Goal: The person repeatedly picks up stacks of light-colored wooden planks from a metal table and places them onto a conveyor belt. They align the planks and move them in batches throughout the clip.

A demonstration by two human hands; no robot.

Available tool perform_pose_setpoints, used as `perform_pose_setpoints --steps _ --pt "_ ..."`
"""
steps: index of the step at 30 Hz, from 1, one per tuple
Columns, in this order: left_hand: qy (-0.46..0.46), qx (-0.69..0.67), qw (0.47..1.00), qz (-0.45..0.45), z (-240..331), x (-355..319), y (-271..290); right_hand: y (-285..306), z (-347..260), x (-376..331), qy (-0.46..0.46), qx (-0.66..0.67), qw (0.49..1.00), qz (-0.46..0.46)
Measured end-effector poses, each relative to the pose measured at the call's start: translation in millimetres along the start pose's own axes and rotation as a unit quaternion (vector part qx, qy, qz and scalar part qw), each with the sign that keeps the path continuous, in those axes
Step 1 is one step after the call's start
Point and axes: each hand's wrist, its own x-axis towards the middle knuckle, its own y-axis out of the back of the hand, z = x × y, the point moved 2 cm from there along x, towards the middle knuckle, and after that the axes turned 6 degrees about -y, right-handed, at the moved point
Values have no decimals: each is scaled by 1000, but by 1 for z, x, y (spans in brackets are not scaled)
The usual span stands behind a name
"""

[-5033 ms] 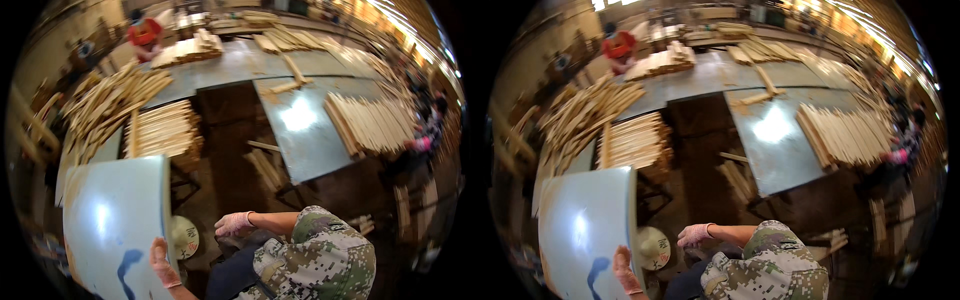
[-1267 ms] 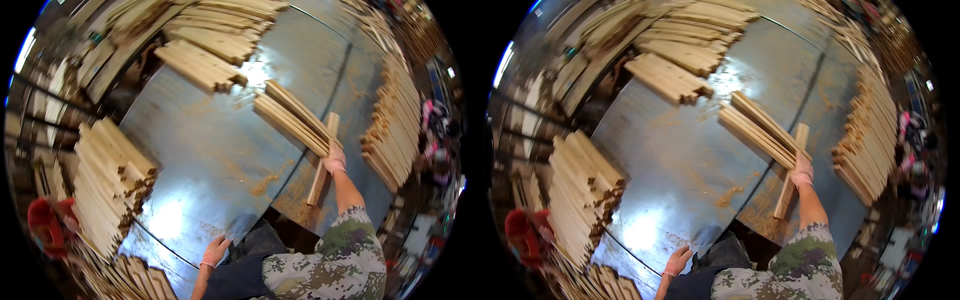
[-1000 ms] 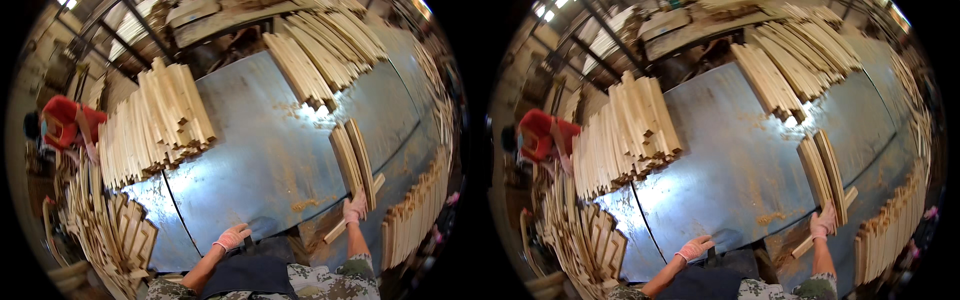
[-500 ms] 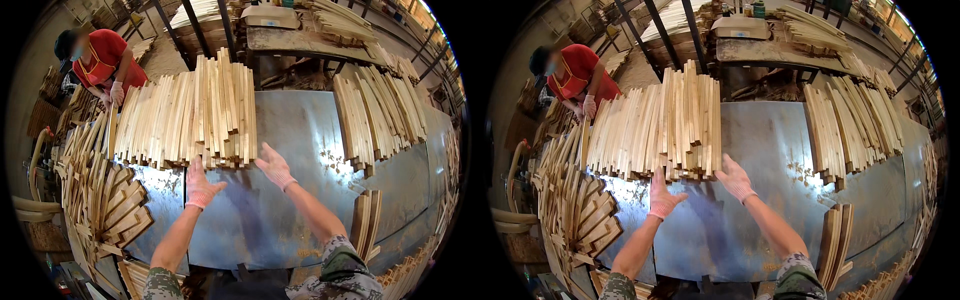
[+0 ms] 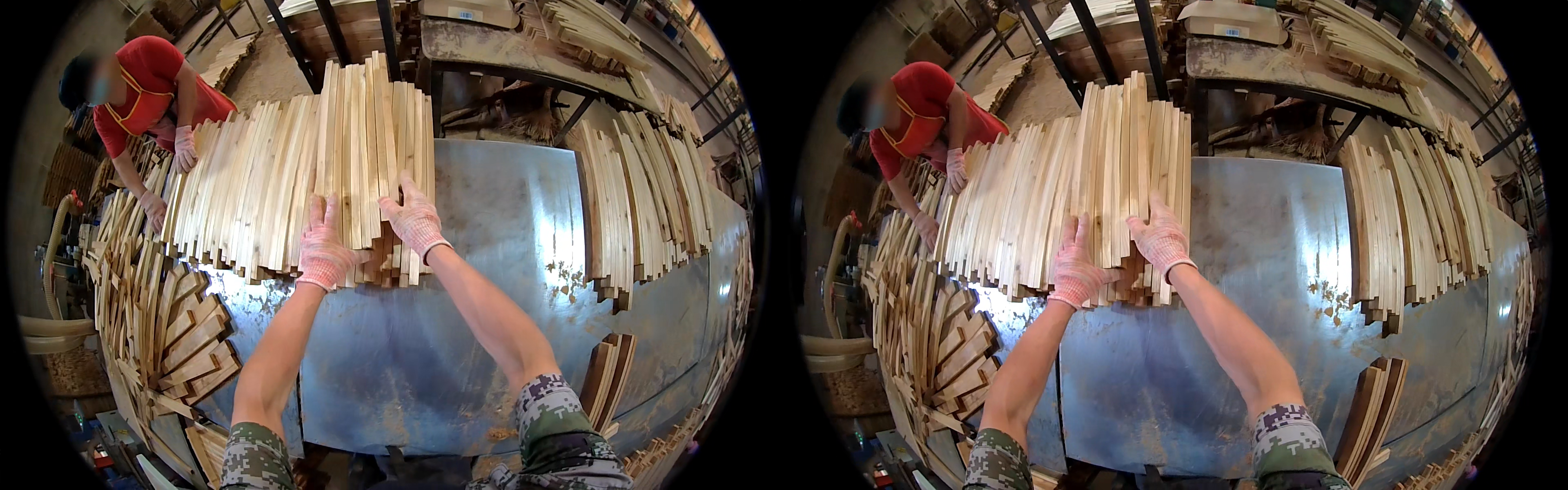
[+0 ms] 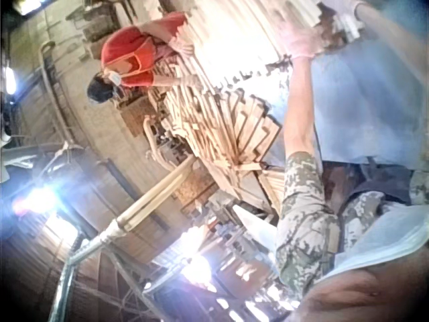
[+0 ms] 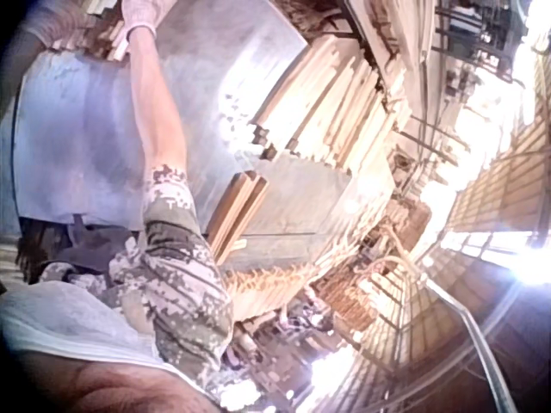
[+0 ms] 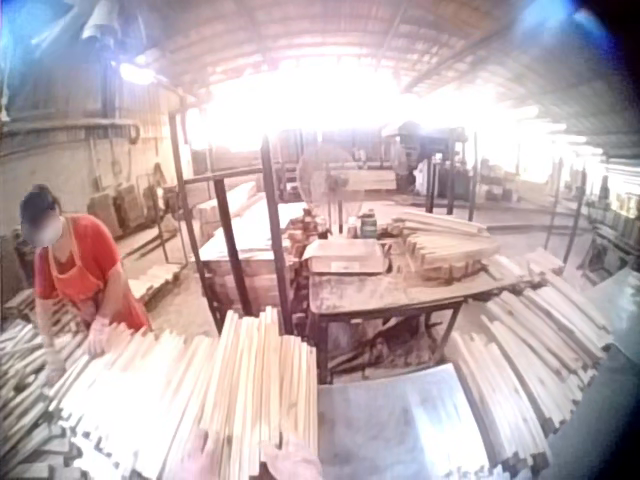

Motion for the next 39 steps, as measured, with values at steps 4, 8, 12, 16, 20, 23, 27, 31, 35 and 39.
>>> perform_pose_setpoints --steps 4,8,12,16,20,23,27,31,35,39 --pt "-76 -248 959 111 -32 8 -22 -14 -15 -10 3 31 999 7" --pt "-13 -483 867 121 -22 -5 -18 -16 -14 -20 20 53 998 15" --pt "41 -475 870 127 -51 -85 -41 -19 15 -114 7 -1 1000 -23" --pt "188 -450 865 122 -93 -195 -71 13 38 -211 -106 -4 980 -170" --pt "210 -491 844 -52 -107 -272 -104 -13 90 -260 -125 -66 966 -216" --pt "231 -579 781 -35 -72 -318 -94 -33 131 -292 -59 -66 973 -211" --pt "254 -650 716 -25 -46 -363 -73 -22 122 -342 -92 143 961 -218" --pt "236 -666 707 11 -62 -431 -74 -28 113 -395 -82 217 940 -249" --pt "269 -674 685 64 -91 -511 -50 -56 66 -460 -40 171 939 -296" --pt "265 -713 628 163 -135 -594 -16 -111 9 -521 24 187 906 -379"
